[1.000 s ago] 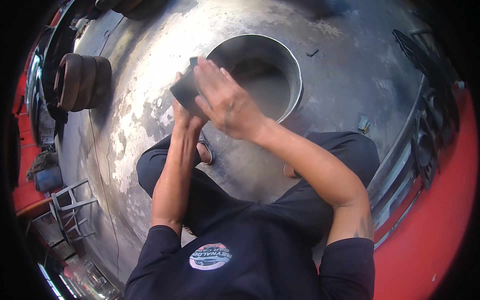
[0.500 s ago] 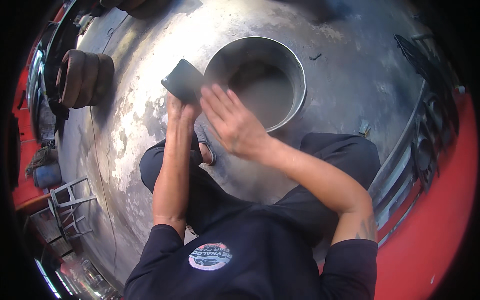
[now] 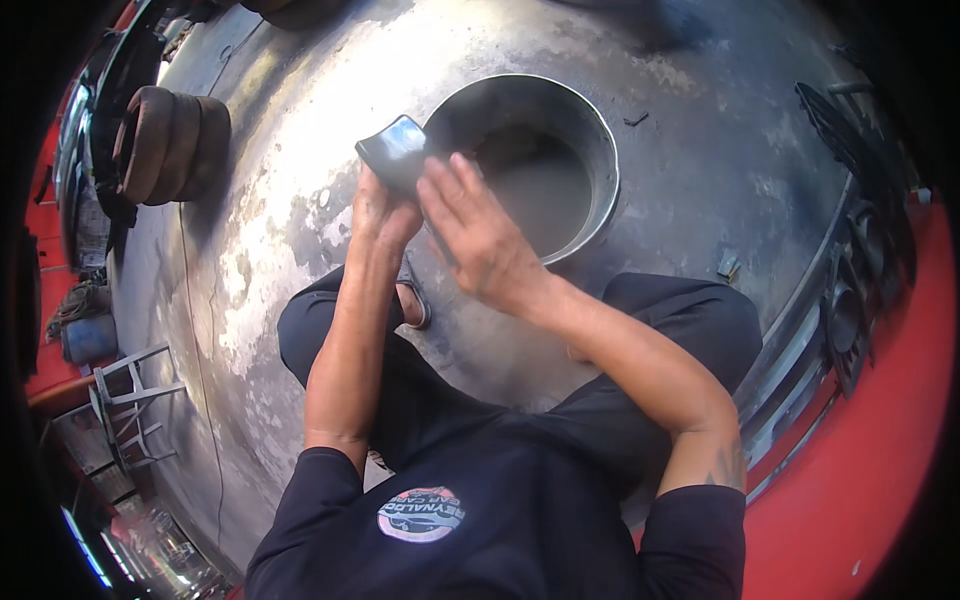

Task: The person wipes a black plastic car grille with a white cloth, then sits on the floor to sand a smaller black plastic trim piece using a sanding block over a metal bucket.

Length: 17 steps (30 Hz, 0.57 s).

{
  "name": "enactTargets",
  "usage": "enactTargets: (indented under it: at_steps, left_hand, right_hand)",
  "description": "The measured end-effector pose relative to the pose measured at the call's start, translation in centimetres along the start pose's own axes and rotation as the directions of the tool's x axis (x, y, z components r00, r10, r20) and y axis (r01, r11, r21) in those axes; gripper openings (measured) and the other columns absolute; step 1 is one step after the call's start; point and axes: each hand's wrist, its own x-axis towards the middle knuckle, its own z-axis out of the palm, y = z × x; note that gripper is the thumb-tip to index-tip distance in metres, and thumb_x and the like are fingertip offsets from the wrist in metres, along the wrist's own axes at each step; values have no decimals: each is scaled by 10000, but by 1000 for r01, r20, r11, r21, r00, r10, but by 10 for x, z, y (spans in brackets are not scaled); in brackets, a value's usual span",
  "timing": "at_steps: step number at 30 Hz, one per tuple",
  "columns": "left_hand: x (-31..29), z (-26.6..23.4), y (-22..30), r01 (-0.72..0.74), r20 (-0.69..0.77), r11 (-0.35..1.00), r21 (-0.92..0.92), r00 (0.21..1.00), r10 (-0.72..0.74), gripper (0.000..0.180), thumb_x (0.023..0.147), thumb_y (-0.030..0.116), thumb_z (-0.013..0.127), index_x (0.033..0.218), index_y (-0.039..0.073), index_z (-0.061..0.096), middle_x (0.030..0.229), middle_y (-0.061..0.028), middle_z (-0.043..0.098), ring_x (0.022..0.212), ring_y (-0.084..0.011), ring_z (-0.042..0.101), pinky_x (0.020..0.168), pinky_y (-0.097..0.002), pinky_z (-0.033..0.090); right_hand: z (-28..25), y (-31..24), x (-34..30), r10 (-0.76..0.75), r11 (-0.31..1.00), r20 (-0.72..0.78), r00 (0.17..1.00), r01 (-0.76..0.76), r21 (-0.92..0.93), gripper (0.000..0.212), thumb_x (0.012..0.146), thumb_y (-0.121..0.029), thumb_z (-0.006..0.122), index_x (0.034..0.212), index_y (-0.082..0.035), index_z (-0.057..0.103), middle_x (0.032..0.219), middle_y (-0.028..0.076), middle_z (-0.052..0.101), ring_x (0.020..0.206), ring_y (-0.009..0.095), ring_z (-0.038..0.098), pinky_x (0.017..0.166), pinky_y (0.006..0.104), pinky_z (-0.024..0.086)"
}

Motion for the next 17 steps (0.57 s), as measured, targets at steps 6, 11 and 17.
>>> enactTargets:
  at_steps: [6,11,17]
  left_hand:
    - [-11,15,-4,-67,149,994,91,987,53,540,1061,549,554,1334,83,565,1167,-98,705,1060,-237,700,877,-380,596]
    - [-39,50,-5,-293,76,858,422,954,289,502,1047,455,642,1388,130,470,1116,-63,652,918,-133,650,691,-289,541]
    - [-13,23,8,-307,-3,858,412,941,338,242,1052,282,630,1191,84,617,984,-17,643,856,-104,621,741,-280,533]
  right_hand:
    - [-4,19,22,22,999,-92,996,-19,35,626,823,13,711,1421,87,543,1493,271,522,1397,438,492,1169,483,431]
    - [-15,29,33,-62,997,20,998,63,-37,628,801,0,691,1406,93,551,1497,269,519,1411,451,479,1159,469,448]
    - [-13,6,-10,-69,987,218,973,99,-126,629,825,-20,601,1442,85,544,1609,249,431,1494,447,409,1137,578,442]
